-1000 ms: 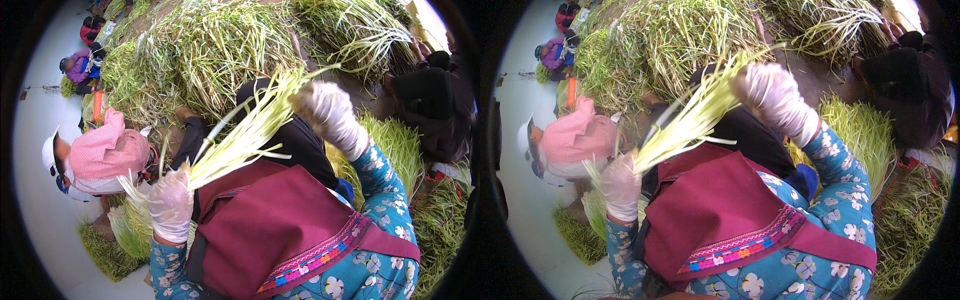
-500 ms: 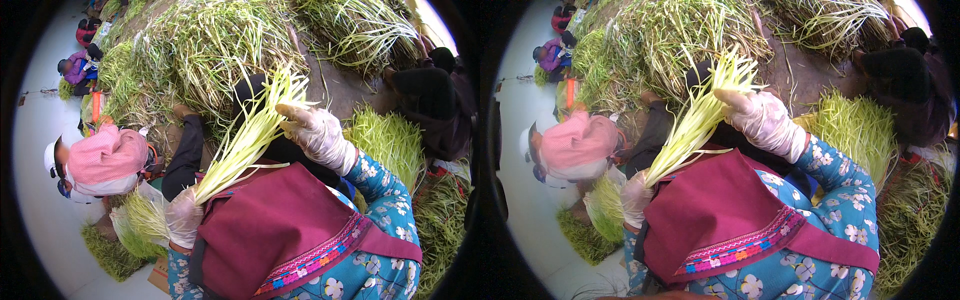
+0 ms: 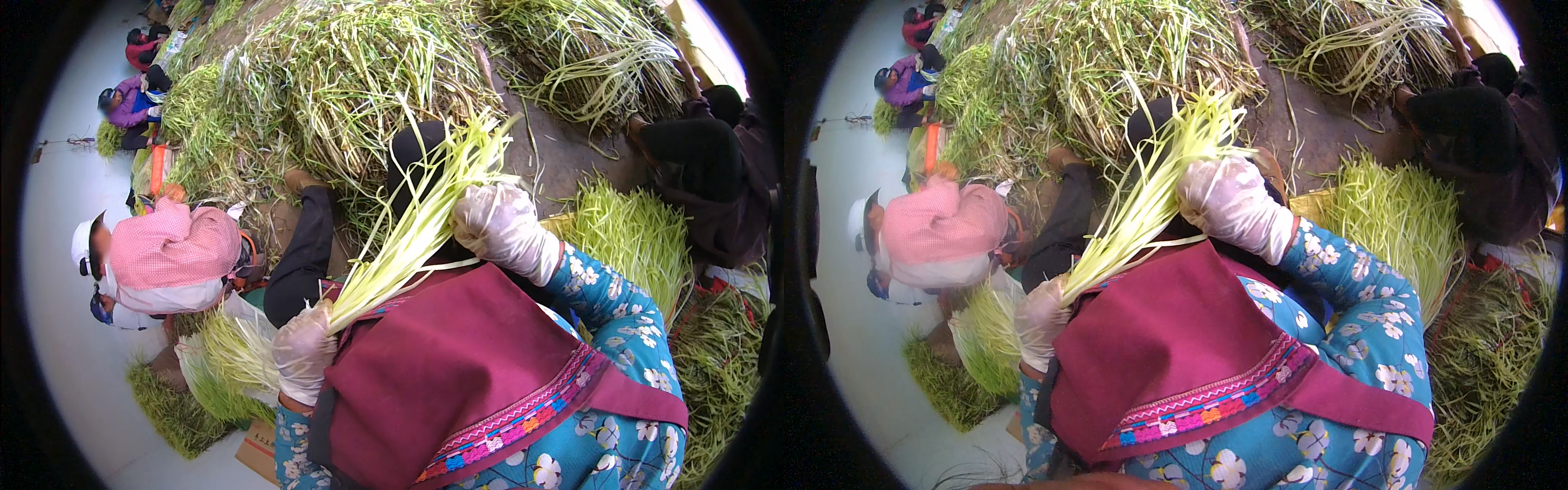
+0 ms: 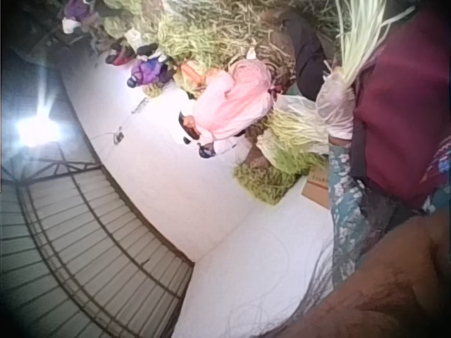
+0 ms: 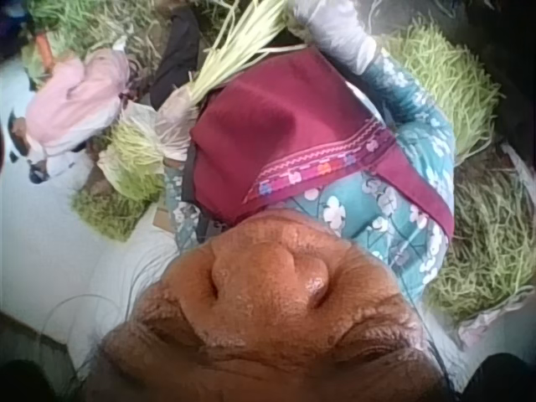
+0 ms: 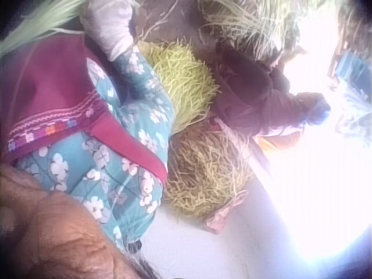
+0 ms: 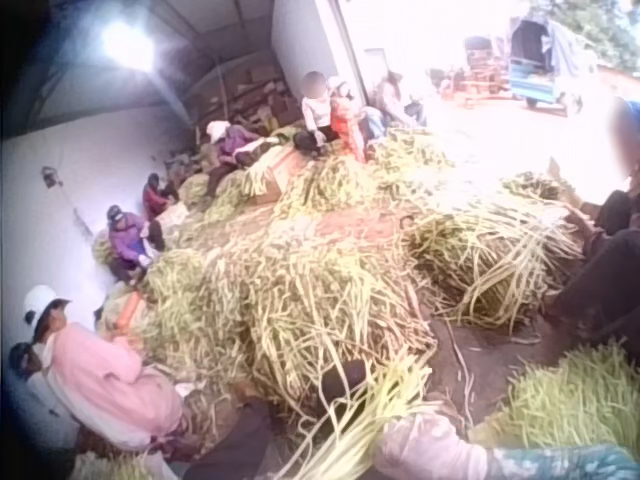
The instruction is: The person sits on the floor and processes long green vegetables by hand. They pick up stalks from a large pile, trim the ends, and bundle them together, while other workers perform similar tasks nearby.
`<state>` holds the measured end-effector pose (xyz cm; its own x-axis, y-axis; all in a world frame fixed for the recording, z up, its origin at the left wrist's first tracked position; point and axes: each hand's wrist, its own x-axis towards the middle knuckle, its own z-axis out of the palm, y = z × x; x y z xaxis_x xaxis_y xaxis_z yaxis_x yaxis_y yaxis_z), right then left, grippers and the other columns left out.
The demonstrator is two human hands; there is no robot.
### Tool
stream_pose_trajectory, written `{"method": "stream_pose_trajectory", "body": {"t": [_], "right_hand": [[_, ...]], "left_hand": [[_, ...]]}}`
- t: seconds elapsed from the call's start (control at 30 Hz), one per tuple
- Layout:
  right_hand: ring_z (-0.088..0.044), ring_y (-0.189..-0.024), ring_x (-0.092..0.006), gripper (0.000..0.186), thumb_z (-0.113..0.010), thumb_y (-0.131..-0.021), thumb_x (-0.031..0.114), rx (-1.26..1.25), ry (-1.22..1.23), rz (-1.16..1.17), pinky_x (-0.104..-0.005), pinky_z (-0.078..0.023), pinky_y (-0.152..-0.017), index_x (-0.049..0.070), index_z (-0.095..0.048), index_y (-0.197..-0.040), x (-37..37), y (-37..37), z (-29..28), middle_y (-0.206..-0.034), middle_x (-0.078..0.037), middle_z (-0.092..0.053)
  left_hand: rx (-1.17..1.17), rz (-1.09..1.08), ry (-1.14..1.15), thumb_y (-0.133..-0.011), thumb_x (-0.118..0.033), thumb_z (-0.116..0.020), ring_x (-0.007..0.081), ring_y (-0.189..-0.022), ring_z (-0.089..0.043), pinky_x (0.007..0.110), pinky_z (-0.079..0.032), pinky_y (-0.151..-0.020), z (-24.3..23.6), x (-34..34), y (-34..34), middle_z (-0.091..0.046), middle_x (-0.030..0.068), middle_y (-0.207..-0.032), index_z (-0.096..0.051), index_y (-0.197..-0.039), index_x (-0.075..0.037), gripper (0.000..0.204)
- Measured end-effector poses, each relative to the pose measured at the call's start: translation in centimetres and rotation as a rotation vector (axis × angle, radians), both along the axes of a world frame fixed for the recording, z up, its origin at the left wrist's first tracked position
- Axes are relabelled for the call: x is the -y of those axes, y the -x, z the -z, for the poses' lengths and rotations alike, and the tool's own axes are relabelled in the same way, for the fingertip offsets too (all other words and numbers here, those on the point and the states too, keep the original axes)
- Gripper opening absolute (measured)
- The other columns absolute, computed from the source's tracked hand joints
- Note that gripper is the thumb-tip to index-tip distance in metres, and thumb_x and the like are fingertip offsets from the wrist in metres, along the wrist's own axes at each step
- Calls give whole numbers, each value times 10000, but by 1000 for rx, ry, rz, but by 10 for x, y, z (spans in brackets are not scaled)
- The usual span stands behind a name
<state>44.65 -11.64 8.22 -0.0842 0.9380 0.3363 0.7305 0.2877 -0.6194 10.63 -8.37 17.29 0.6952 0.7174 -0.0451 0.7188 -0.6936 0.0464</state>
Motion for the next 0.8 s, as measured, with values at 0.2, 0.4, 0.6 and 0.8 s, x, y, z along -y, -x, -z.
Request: {"method": "stream_pose_trajectory", "body": {"t": [0.2, 0.4, 0.6, 0.8], "right_hand": [[-623, -655, -240, 86, -692, -820, 137, -232, 113, 452, -346, -510, -607, 97, -621, -789, -13, -35, 12, -719, -115, -618], [-591, -894, -89, 321, -659, -856, -75, -547, -7, 297, -226, -486, -856, 10, -629, -1164, -28, -98, -40, -1138, -60, -668], [-682, -776, -176, 375, -658, -860, 89, 102, -236, -270, -299, -557, -673, 218, -663, -1212, -87, -58, -67, -914, -25, -708], [-663, -724, -234, 136, -615, -888, 128, 540, 217, -495, -359, -549, -667, 100, -707, -983, -155, 6, -27, -802, -68, -677]], "left_hand": [[-80, 47, -52, -757, -112, -624, 275, -659, -622, 388, -485, -588, -8, -3, -2, -610, 91, -736, -650, -1043, -86, 288], [-285, 79, -175, -827, -124, -619, 257, -639, -582, 391, -445, -570, -26, -5, -9, -570, 75, -706, -669, -1082, -77, 264], [-284, 99, -247, -845, -84, -601, 230, -616, -569, 375, -434, -555, -40, -5, -23, -555, 57, -675, -679, -1059, -84, 228], [-279, 82, -220, -834, -98, -594, 235, -626, -579, 377, -448, -578, -42, -2, -25, -569, 59, -688, -681, -1057, -89, 239]]}}
